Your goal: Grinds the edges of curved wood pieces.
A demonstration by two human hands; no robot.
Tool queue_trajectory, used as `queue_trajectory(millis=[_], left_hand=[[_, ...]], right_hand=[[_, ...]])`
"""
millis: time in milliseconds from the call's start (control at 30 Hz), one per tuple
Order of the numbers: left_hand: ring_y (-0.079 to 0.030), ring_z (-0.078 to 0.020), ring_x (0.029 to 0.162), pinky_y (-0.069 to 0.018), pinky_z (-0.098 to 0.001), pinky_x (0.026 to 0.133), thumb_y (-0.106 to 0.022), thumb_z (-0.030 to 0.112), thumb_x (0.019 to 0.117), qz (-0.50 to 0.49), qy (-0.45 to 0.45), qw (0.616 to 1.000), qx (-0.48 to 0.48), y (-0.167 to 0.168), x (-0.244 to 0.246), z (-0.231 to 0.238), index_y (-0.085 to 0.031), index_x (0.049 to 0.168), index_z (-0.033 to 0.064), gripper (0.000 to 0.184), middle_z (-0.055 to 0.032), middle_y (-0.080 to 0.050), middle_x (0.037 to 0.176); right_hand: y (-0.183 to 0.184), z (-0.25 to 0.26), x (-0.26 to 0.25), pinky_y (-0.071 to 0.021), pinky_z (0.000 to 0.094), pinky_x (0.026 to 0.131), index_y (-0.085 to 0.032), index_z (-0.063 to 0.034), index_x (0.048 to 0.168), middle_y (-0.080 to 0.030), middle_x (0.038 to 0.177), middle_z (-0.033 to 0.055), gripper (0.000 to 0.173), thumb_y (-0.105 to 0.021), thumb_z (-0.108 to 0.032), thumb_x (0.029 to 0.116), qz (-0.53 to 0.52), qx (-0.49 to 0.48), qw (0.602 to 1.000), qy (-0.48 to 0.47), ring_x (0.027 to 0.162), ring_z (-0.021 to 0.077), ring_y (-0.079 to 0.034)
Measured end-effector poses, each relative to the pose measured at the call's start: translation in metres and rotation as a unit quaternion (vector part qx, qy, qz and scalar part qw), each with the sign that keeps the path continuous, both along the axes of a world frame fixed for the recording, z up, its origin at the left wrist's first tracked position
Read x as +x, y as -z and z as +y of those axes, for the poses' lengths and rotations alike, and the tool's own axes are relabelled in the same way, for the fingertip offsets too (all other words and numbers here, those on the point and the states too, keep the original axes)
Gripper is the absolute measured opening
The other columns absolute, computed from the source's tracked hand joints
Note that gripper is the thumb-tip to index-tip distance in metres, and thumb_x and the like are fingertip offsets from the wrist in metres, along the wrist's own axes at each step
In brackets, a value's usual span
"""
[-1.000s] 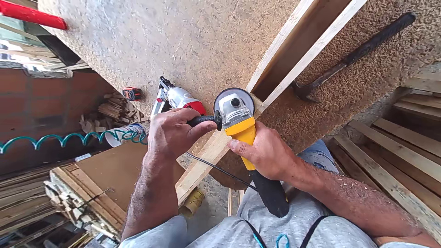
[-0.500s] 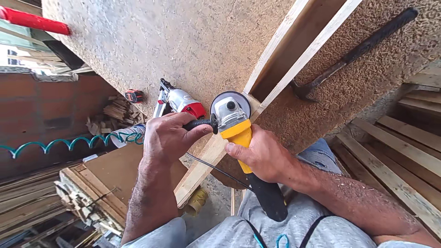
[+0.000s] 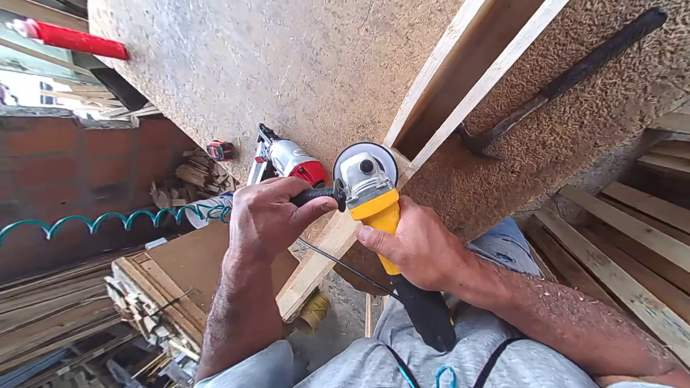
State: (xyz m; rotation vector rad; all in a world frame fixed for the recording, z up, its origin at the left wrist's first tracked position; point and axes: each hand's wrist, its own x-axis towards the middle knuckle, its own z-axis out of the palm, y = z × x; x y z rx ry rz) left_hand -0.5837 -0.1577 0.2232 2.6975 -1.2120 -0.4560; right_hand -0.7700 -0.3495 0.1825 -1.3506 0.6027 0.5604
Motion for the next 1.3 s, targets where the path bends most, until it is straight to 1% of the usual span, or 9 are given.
queue_trajectory(millis=[133,267,367,500,633,767,967,1100,1300], left_hand=[[-0.06,-0.0115,0.06,-0.0485,-0.0368,0.056,-0.052,0.082,0.0882,0.008,-0.011,1.0,0.012,0.001,0.0,-0.007,-0.073,0.082,0.0127,0.072,-0.0036,-0.066,0.068],[-0.061,-0.0111,0.062,-0.0499,-0.0358,0.058,-0.052,0.081,0.0884,0.01,-0.01,1.0,0.014,0.003,-0.002,-0.005,-0.074,0.083,0.0132,0.072,-0.0036,-0.068,0.069],[-0.061,-0.0113,0.061,-0.0493,-0.0352,0.057,-0.052,0.081,0.0889,0.004,-0.008,1.0,0.015,-0.001,-0.003,-0.004,-0.074,0.083,0.0115,0.073,-0.0046,-0.067,0.069],[-0.063,-0.0114,0.064,-0.051,-0.0337,0.06,-0.054,0.079,0.0895,-0.01,-0.005,1.0,-0.014,-0.009,-0.004,0.002,-0.075,0.085,0.0098,0.073,-0.0062,-0.069,0.072],[-0.065,-0.0103,0.07,-0.0534,-0.0312,0.067,-0.06,0.074,0.0893,-0.006,-0.036,0.998,-0.059,-0.031,-0.015,0.034,-0.074,0.089,0.005,0.071,-0.0096,-0.071,0.078],[-0.064,-0.0062,0.068,-0.0531,-0.0262,0.065,-0.064,0.071,0.0889,-0.018,-0.083,0.991,-0.101,-0.041,-0.037,0.07,-0.074,0.087,0.0023,0.069,-0.0084,-0.07,0.075],[-0.064,-0.0069,0.068,-0.0534,-0.0264,0.065,-0.062,0.073,0.0891,-0.028,-0.128,0.985,-0.112,-0.019,-0.061,0.079,-0.074,0.086,0.0036,0.07,-0.0081,-0.07,0.075],[-0.066,-0.0091,0.072,-0.0545,-0.0299,0.069,-0.06,0.074,0.0893,-0.02,-0.118,0.986,-0.12,0.004,-0.054,0.062,-0.076,0.088,0.0063,0.07,-0.0072,-0.072,0.078],[-0.065,-0.0081,0.069,-0.0547,-0.0314,0.065,-0.058,0.078,0.0875,0.014,-0.09,0.99,-0.11,0.029,-0.032,0.034,-0.075,0.087,0.011,0.07,-0.0039,-0.071,0.078]], right_hand=[[0.0,-0.004,-0.001,-0.0585,0.0297,0.068,-0.059,-0.0142,0.118,-0.067,0.088,-0.0043,0.061,-0.066,-0.066,0.0871,0.006,0.001,1.0,0.004,0.078,0.0051,-0.068],[0.003,-0.003,-0.002,-0.0581,0.0311,0.067,-0.059,-0.0143,0.117,-0.066,0.086,-0.0042,0.061,-0.066,-0.067,0.0869,0.01,0.006,1.0,-0.005,0.077,0.0058,-0.068],[0.002,-0.004,-0.002,-0.0579,0.0305,0.067,-0.059,-0.0145,0.117,-0.066,0.087,-0.0042,0.061,-0.066,-0.067,0.0872,0.004,0.008,1.0,-0.01,0.078,0.0057,-0.068],[-0.004,-0.002,0.001,-0.0578,0.0316,0.068,-0.058,-0.0135,0.119,-0.066,0.087,-0.0036,0.064,-0.067,-0.067,0.0858,-0.016,-0.015,1.0,-0.021,0.079,0.0066,-0.068],[-0.022,0.009,0.006,-0.0576,0.0344,0.067,-0.057,-0.0101,0.121,-0.066,0.087,-0.0011,0.068,-0.071,-0.065,0.0835,-0.064,-0.028,0.995,-0.065,0.08,0.0103,-0.068],[-0.035,0.021,0.013,-0.0584,0.0389,0.069,-0.054,-0.0096,0.123,-0.066,0.089,0.0012,0.07,-0.068,-0.067,0.0852,-0.08,-0.027,0.986,-0.146,0.084,0.0152,-0.069],[-0.026,0.031,0.007,-0.0578,0.0398,0.07,-0.055,-0.0107,0.121,-0.066,0.089,0.0014,0.069,-0.065,-0.069,0.0856,-0.063,-0.068,0.981,-0.172,0.084,0.0157,-0.069],[-0.015,0.026,-0.001,-0.0577,0.0397,0.068,-0.056,-0.0103,0.121,-0.066,0.088,0.0009,0.07,-0.064,-0.07,0.0856,-0.046,-0.098,0.985,-0.131,0.081,0.0148,-0.069],[-0.002,0.013,-0.004,-0.0579,0.0368,0.071,-0.058,-0.0103,0.122,-0.067,0.09,-0.0006,0.068,-0.065,-0.068,0.0865,-0.021,-0.117,0.991,-0.067,0.082,0.0114,-0.069]])
